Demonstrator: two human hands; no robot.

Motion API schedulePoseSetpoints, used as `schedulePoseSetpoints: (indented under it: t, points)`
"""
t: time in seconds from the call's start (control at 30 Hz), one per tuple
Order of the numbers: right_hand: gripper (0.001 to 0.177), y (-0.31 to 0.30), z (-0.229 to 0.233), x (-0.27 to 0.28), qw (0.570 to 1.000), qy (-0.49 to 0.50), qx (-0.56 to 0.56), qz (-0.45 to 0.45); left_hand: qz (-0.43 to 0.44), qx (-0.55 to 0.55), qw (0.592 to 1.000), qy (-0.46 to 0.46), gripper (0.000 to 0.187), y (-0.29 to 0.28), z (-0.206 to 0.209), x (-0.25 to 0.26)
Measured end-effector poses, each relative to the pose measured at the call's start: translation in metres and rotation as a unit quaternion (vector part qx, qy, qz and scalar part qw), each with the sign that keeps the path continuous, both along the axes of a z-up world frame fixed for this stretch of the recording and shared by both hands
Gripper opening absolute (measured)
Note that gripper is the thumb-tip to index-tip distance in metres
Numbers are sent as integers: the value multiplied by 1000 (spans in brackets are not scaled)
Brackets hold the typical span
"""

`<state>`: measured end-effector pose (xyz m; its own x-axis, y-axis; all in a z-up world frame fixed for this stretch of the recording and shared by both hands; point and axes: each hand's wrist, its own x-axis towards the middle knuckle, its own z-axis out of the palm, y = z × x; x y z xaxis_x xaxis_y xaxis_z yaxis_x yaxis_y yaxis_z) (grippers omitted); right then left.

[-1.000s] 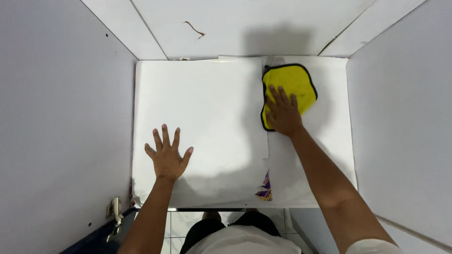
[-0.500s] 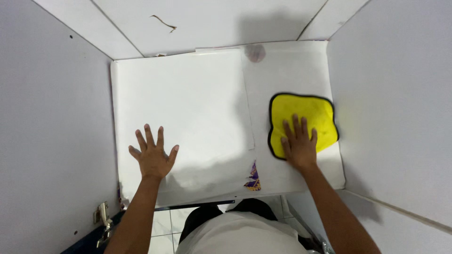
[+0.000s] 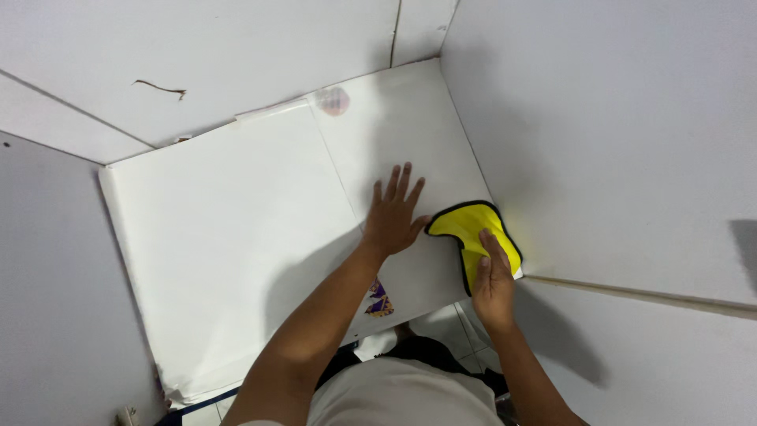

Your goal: The person removes items from a white cabinet, wipes the interior surfaces with a yellow cloth, and then places two patterned sheets inside the cabinet.

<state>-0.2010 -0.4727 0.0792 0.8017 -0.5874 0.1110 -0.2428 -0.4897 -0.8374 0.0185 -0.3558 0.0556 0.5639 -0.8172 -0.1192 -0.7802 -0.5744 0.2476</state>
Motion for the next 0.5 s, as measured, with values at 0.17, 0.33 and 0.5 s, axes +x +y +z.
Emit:
schedulePoseSetpoints:
  t: [0.17, 0.33, 0.5]
  points:
    - [56, -4, 22, -9, 998, 16, 39, -36, -21, 122, 992, 32, 85, -14, 1, -8]
    - [55, -10, 26, -9, 994, -39, 80, -56, -20, 234, 971, 38, 88, 21, 13, 8]
    - [55, -23, 48, 8, 995, -42, 67, -57, -1, 306, 952, -2, 86, 59, 37, 18]
